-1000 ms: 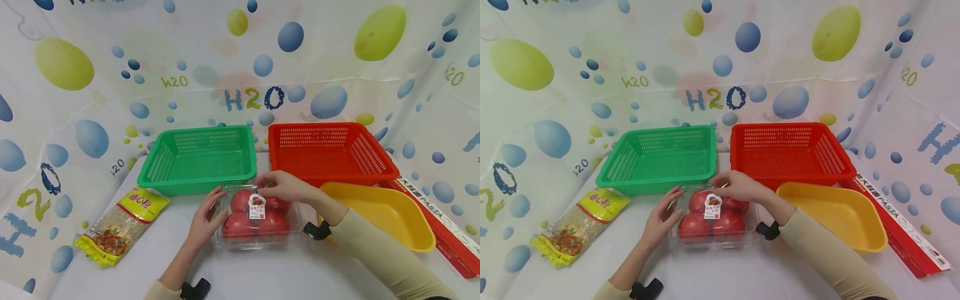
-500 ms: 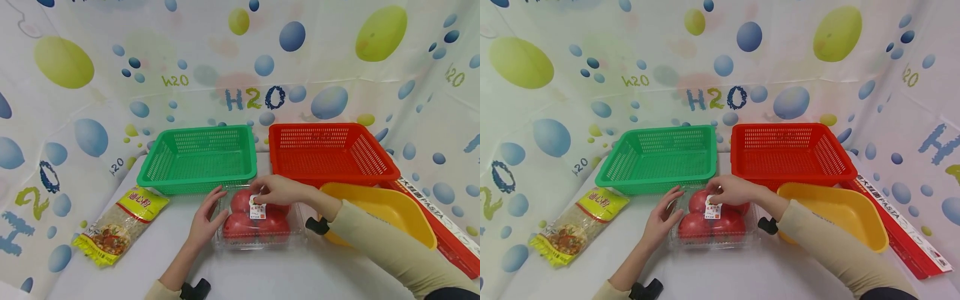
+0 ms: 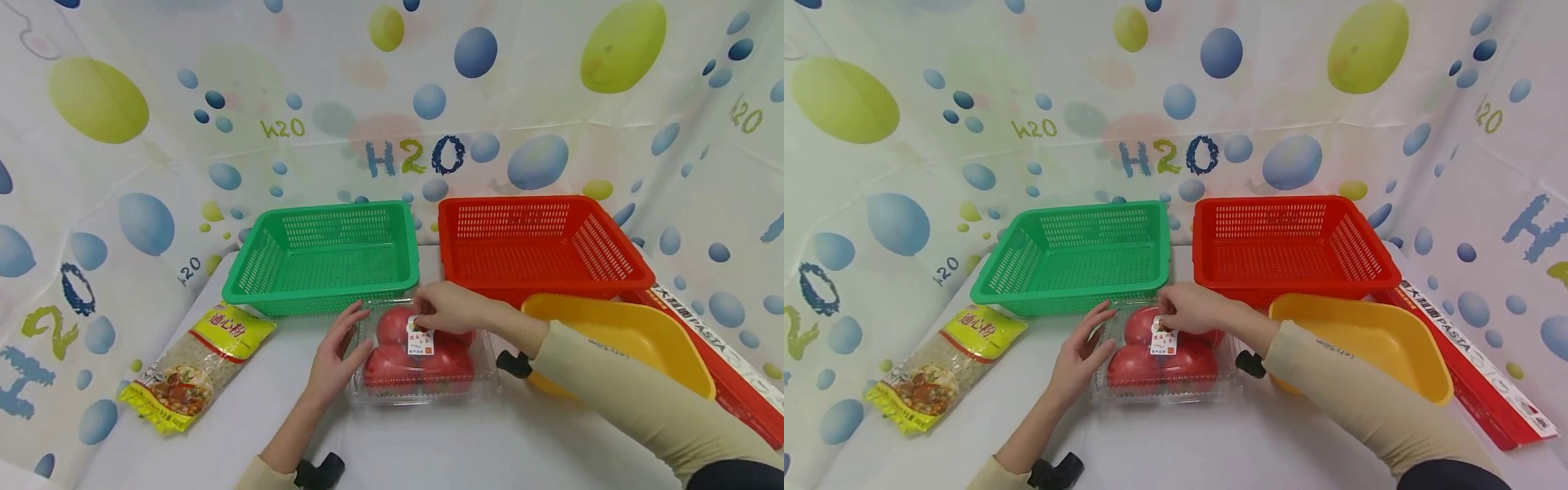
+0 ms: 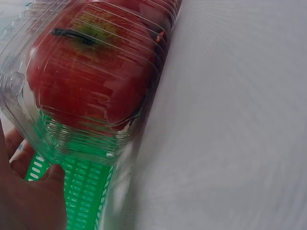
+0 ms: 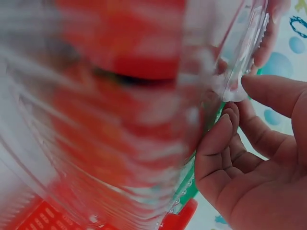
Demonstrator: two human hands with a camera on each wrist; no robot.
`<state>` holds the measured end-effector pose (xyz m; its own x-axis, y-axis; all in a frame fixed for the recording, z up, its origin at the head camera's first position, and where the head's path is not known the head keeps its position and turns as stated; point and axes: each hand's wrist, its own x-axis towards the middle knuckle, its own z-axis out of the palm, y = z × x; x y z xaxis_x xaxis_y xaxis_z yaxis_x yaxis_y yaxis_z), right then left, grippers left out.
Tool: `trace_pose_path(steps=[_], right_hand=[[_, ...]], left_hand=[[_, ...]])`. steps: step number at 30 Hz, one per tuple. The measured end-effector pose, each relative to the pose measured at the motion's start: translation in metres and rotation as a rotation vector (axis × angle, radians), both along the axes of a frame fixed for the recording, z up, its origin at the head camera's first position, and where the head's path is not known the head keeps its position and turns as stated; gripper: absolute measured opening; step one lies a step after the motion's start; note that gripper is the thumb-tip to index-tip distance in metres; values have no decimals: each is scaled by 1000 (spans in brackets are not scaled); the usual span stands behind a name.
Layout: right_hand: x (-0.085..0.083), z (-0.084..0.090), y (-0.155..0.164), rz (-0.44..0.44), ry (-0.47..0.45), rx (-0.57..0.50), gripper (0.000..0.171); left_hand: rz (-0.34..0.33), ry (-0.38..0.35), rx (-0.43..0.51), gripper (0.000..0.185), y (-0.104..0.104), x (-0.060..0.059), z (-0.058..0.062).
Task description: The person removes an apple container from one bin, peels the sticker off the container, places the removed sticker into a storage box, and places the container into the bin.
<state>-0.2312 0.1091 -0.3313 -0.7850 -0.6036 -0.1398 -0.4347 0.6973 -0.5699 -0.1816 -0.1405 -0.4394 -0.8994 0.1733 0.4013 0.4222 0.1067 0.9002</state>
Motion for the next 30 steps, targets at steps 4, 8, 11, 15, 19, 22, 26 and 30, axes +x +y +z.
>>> trace_pose_path(steps=[4, 8, 11, 15, 19, 22, 26, 30], right_hand=[[0, -1, -1, -15, 4, -7, 7], [-1, -3, 1, -23, -6, -34, 6], [-1, -3, 3, -23, -12, -62, 5], [-2, -1, 8, -14, -4, -114, 5], [-2, 5, 15, -15, -6, -168, 5], [-4, 9, 22, -13, -6, -185, 4], [-4, 14, 31, -30, -5, -183, 5], [-4, 15, 42, -64, -6, -172, 4]], left_hand=[[-1, -3, 7, 47, -1, 0, -1], [-2, -5, 12, 47, -1, 1, -1], [-5, -7, 11, 47, -2, 1, -1], [-5, -12, 5, 47, -2, 0, -2], [-8, -17, 6, 47, -2, 0, -3], [-10, -19, 9, 47, -2, 0, -3], [-8, -23, 6, 47, -3, 1, -2], [-7, -25, -1, 47, -3, 0, -3]])
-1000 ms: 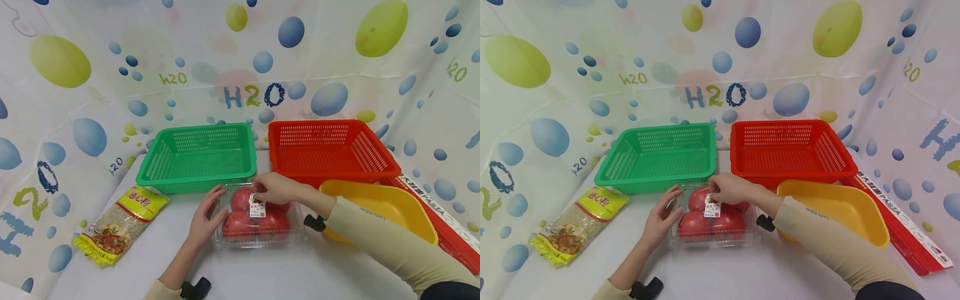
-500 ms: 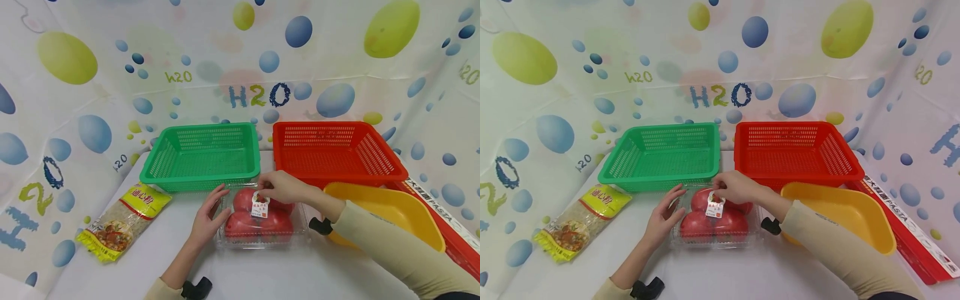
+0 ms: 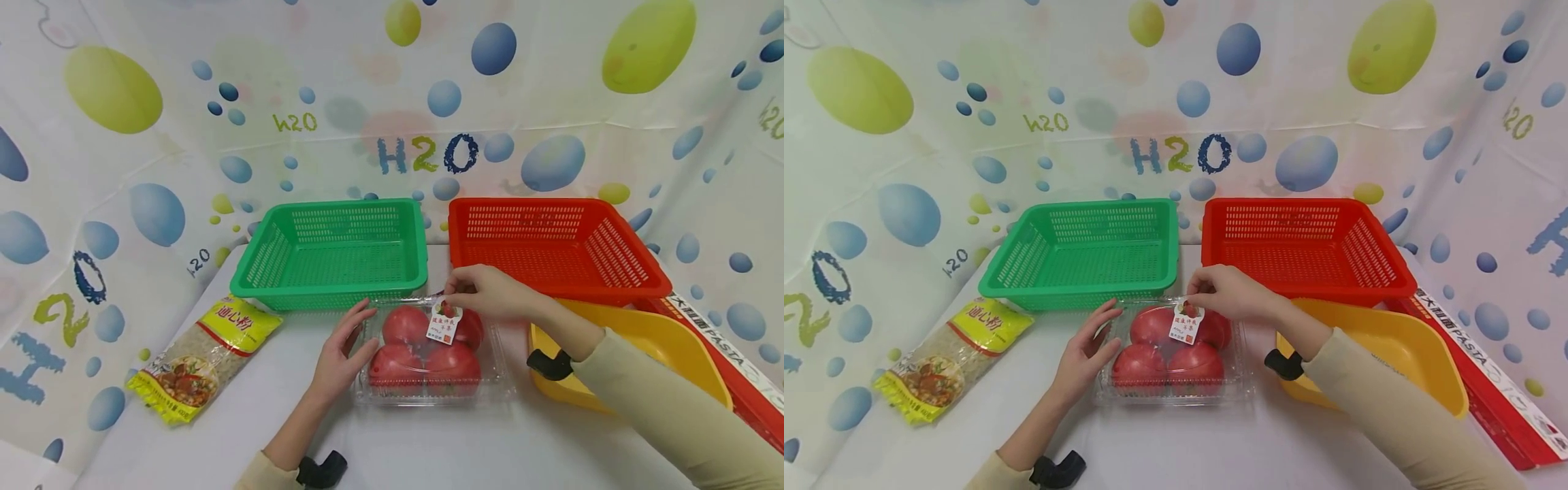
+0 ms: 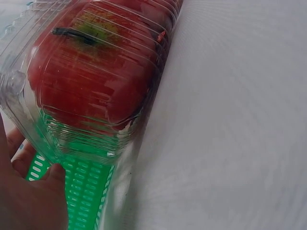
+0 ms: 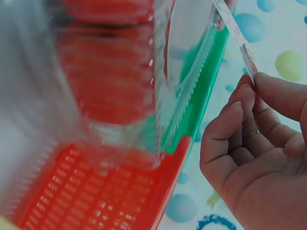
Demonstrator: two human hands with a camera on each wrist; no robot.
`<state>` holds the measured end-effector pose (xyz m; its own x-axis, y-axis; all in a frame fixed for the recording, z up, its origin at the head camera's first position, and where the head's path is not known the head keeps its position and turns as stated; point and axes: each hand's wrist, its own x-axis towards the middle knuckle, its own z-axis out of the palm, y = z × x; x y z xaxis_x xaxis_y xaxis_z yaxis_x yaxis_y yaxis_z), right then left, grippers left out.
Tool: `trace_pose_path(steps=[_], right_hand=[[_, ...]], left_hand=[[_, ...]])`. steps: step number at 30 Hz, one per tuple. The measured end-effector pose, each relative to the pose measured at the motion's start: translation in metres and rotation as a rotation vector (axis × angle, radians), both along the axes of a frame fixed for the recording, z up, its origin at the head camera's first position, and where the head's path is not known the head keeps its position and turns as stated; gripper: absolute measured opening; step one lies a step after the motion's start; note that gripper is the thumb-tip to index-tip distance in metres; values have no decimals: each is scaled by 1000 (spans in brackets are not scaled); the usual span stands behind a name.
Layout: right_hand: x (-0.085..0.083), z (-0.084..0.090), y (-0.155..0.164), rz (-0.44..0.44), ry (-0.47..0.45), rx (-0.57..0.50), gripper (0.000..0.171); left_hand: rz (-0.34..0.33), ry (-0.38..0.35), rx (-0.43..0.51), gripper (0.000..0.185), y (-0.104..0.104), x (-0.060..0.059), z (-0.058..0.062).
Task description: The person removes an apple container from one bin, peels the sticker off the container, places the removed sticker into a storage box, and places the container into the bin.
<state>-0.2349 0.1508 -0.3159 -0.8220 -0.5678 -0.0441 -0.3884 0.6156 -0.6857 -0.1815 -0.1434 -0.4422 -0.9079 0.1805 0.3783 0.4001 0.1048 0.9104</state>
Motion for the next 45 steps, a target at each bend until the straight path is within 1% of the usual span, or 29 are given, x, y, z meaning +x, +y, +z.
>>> trace_pose_path(steps=[5, 12, 20, 27, 36, 42, 45], right_hand=[[2, 1, 17, -36, 5, 5, 6], [6, 3, 47, -63, -2, -2, 12], [10, 2, 84, -134, -25, 8, 14], [14, -1, 112, -133, -23, 16, 12], [20, -9, 144, -138, -39, 38, 8], [24, -13, 159, -133, -67, 81, 10], [25, -17, 166, -123, -92, 85, 10]], left_hand=[[-1, -1, -5, 47, 0, 0, 0], [3, -5, -9, 47, 0, -1, 0], [-2, -10, -3, 47, 1, 0, 0], [-2, -16, -7, 47, 0, 0, -1], [-9, -14, -7, 47, 1, -1, 1], [-8, -14, -5, 47, 1, 0, 2], [-4, -17, -4, 47, 1, 0, 1]])
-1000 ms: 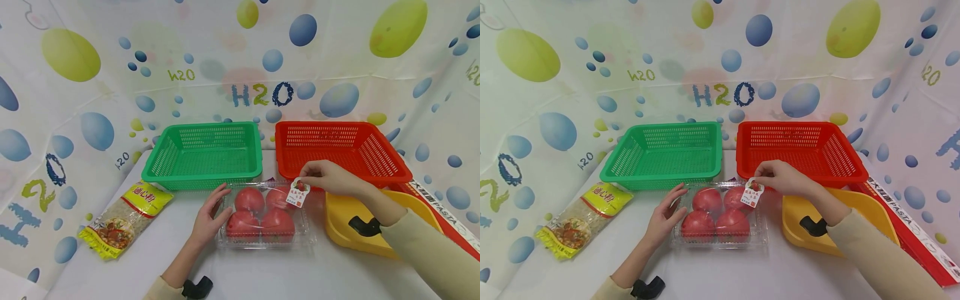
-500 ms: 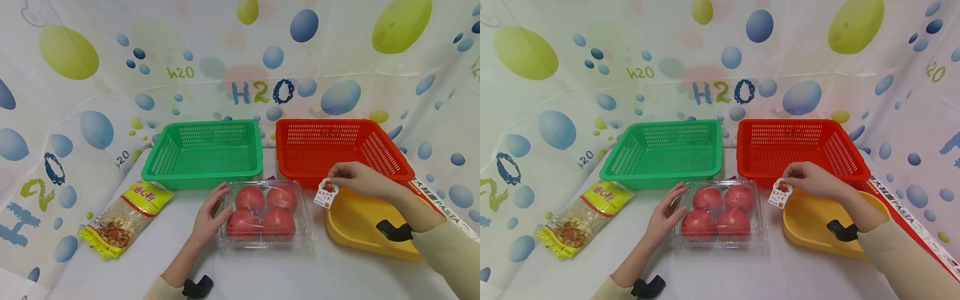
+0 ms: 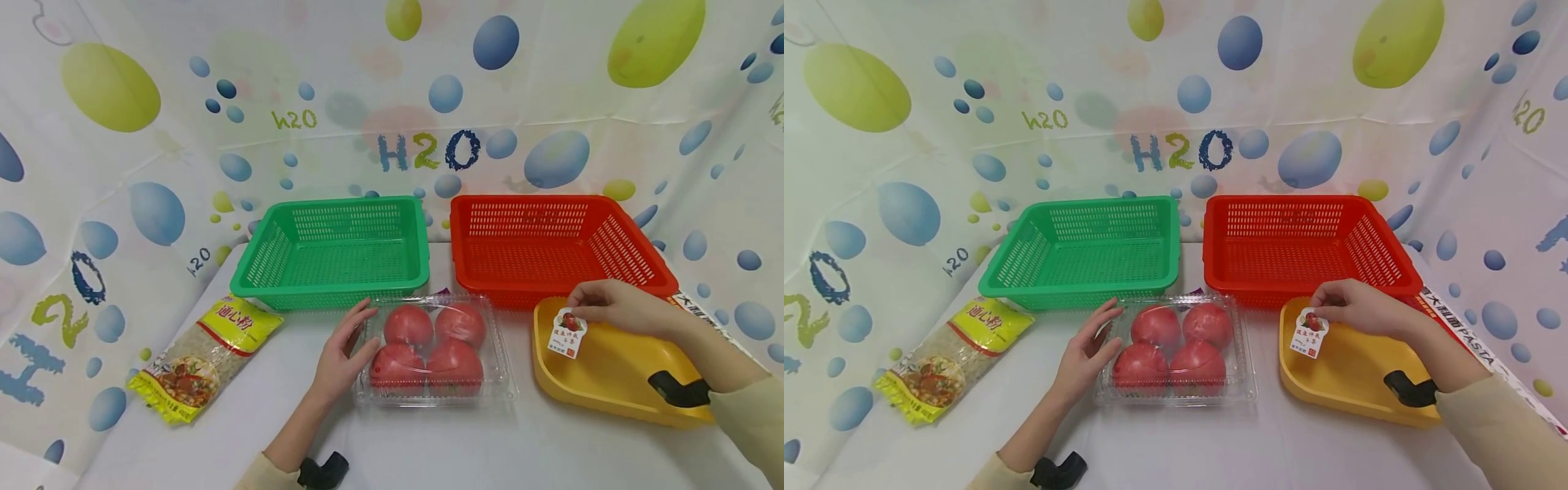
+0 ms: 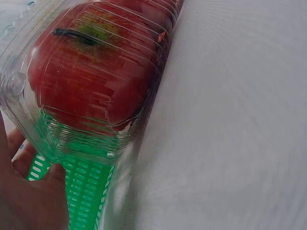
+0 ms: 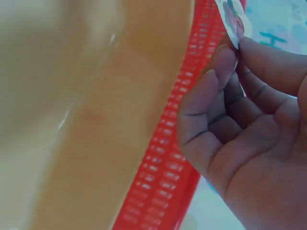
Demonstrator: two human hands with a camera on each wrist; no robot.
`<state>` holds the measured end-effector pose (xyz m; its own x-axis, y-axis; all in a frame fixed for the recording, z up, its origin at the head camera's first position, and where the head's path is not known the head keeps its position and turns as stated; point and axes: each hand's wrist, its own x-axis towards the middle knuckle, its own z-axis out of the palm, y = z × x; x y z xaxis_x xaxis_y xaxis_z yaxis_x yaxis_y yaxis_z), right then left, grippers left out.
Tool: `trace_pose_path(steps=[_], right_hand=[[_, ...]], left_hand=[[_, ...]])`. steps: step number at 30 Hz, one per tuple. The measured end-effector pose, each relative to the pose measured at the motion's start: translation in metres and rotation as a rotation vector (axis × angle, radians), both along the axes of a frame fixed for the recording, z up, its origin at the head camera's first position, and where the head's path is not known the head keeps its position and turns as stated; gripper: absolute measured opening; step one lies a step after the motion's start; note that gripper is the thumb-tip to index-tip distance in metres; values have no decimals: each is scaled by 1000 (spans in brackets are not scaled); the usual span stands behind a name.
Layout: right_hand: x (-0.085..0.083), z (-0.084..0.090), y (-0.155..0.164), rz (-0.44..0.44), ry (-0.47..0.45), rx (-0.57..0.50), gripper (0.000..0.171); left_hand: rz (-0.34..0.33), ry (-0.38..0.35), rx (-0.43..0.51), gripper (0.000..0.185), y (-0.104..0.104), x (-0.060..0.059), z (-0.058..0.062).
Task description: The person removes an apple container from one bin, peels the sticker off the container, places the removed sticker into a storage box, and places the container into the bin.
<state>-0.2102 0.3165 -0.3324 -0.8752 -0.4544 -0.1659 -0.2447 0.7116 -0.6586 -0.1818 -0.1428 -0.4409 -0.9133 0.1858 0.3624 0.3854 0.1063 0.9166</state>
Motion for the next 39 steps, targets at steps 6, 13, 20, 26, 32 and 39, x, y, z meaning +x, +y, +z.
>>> trace_pose_path(steps=[6, 13, 20, 26, 32, 39], right_hand=[[-1, -13, 10, 53, -74, -7, 10], [0, -29, 13, 67, -108, 81, 12], [3, -32, 16, 77, -107, 115, 22], [5, -28, 16, 59, -67, 121, 36], [10, -13, 14, 21, 9, 133, 36], [14, 1, -2, 40, 44, 79, 35]], left_hand=[[4, 0, 6, 47, -1, 0, -1], [5, 7, 13, 47, 0, 2, -2], [-4, 11, 16, 47, -1, 2, -2], [0, 23, 16, 47, -2, 0, 1], [-13, 32, 17, 48, -1, -2, 3], [-9, 26, 20, 48, -1, 0, -2]])
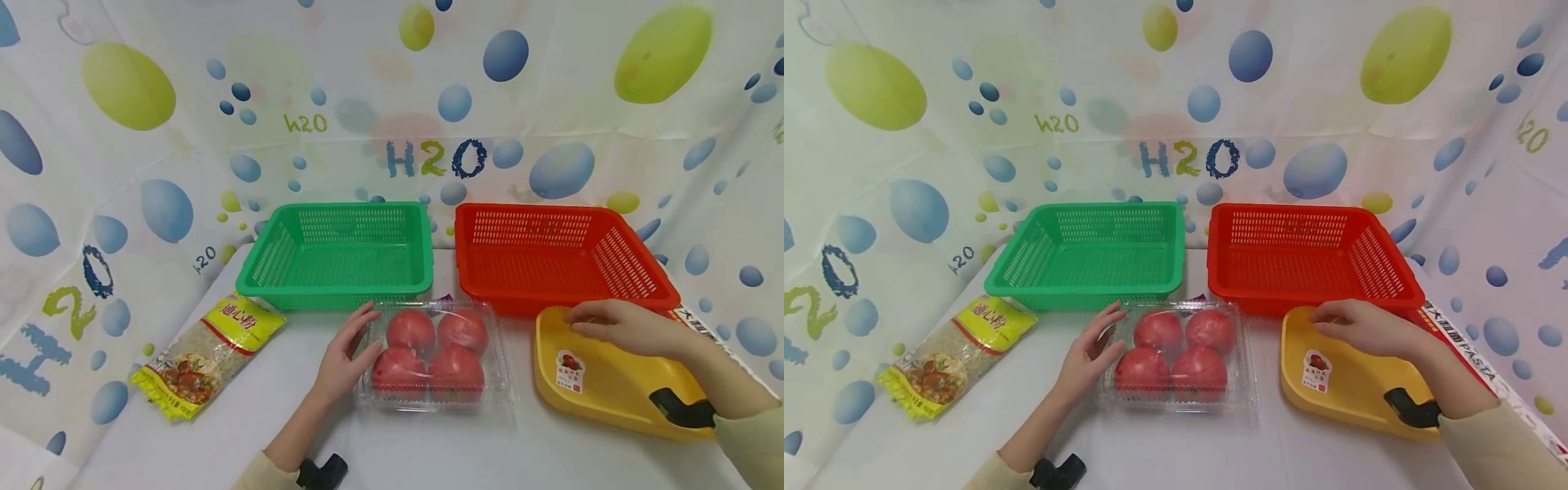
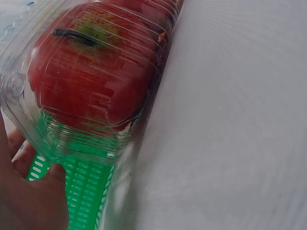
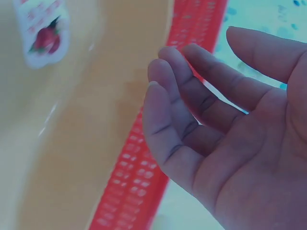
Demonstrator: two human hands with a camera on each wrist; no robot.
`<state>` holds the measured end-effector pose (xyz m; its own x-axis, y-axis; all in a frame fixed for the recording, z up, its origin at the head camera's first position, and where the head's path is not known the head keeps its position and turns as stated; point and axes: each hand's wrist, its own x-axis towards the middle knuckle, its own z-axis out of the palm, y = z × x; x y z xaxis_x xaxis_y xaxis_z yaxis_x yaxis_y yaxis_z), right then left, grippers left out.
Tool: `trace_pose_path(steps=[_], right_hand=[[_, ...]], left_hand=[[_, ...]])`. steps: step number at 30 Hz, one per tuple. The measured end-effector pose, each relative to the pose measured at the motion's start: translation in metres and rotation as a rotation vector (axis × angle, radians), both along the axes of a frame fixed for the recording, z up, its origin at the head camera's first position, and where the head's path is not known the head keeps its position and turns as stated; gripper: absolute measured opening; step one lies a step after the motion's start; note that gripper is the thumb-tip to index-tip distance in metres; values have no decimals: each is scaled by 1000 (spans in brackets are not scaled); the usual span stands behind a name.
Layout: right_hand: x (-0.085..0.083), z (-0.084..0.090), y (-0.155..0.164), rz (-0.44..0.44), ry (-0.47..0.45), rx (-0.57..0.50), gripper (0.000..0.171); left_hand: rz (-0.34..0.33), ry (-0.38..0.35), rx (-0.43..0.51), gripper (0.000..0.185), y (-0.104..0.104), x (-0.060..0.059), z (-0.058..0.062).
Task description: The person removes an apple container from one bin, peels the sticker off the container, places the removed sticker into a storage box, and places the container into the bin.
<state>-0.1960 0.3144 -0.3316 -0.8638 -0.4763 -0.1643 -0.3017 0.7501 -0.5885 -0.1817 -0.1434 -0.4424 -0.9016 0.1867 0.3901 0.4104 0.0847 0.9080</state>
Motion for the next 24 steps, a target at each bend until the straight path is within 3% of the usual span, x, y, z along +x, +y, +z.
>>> trace_pose_path(steps=[11, 20, 24], right_hand=[[11, 11, -39, -3, 75, -123, 38], [18, -2, -79, -20, 94, -278, 45], [19, -9, -91, -67, 97, -310, 50]], left_hand=[[9, -8, -13, 48, 0, 1, -1], [-10, -14, -10, 48, -1, 0, 0], [-13, -13, -13, 48, -2, 0, 0]])
